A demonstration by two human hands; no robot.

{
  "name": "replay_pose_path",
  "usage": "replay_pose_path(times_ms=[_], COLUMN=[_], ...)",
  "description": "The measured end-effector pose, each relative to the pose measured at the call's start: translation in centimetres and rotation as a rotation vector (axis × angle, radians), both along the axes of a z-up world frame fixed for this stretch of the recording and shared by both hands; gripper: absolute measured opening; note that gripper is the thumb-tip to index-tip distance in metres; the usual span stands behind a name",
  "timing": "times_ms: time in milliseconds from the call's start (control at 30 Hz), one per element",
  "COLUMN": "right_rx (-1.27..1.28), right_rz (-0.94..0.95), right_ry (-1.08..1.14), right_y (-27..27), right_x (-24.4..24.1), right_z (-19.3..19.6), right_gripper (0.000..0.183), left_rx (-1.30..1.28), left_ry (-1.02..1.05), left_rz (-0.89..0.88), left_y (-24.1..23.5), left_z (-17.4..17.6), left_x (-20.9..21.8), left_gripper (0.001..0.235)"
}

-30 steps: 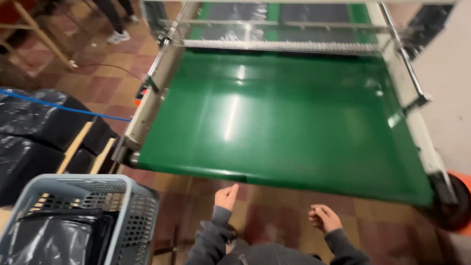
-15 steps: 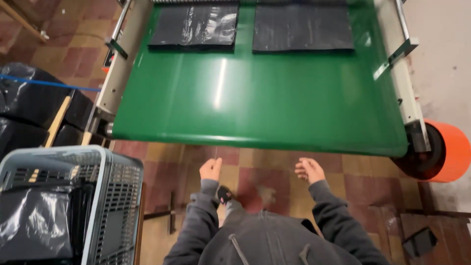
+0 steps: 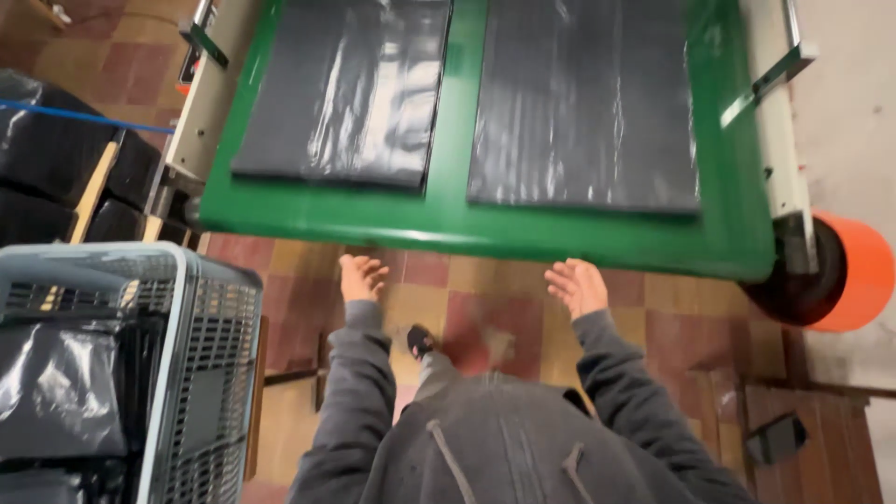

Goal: Collect plastic bags from a conveyor belt, fold them, and place them into a collection bin.

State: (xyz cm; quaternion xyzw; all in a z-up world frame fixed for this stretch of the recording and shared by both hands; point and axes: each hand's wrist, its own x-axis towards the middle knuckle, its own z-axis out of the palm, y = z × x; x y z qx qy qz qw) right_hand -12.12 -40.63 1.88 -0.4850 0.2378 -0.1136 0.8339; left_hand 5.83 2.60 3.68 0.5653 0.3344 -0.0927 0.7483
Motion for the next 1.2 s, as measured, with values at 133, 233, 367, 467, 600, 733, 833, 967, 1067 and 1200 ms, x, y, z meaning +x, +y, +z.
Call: replay_pose_path(times_ms=[133, 233, 367, 467, 600, 733, 833, 967, 1067, 1200], right_rx=[0.215, 0.292, 0.405, -0.071, -1.082, -0.074, 0.296, -0.183, -0.616, -0.527], right_rz=[-0.049, -0.249, -0.410, -0.205, -0.077, 0.155, 0.200, 0.212, 0.382, 0.295], right_ry=[-0.028, 0.213, 0.153, -0.095, -0.078, -0.706, -0.782, -0.053, 0.092, 0.251], right_y=[0.2, -2.3, -6.5, -2.9, -12.1, -7.6, -0.8, 10.9, 12.2, 9.4], right_x=[-0.1, -1.5, -5.2, -13.6, -13.4, 3.8, 12.1, 23.2, 32.0, 41.2], right_z=[-1.0, -6.8, -13.4, 0.0, 2.1, 19.4, 24.1, 21.2, 9.4, -0.8], right_gripper=[0.029, 0.039, 0.033, 0.012, 0.029, 0.060, 0.082, 0.052, 0.089, 0.049], left_rx=[-0.249, -0.416, 0.199, -0.070, -0.037, 0.213, 0.310, 0.511, 0.195, 0.795], left_ry=[-0.046, -0.041, 0.061, -0.336, -0.502, -0.722, -0.794, -0.804, -0.979, -1.082], left_rz=[0.076, 0.257, 0.207, 0.216, 0.302, 0.066, -0.106, -0.262, -0.664, -0.707], left_y=[2.8, 3.0, 8.8, 11.8, 11.4, 11.7, 7.6, -1.7, -6.1, 1.8], left_z=[0.5, 3.5, -0.7, 3.2, 14.5, 20.2, 27.6, 30.7, 27.4, 25.2], left_x=[1.2, 0.8, 0.1, -7.8, -12.5, -8.7, 0.9, 23.7, 40.4, 37.8], left_gripper=[0.078, 0.092, 0.092, 0.038, 0.035, 0.026, 0.016, 0.050, 0.048, 0.051])
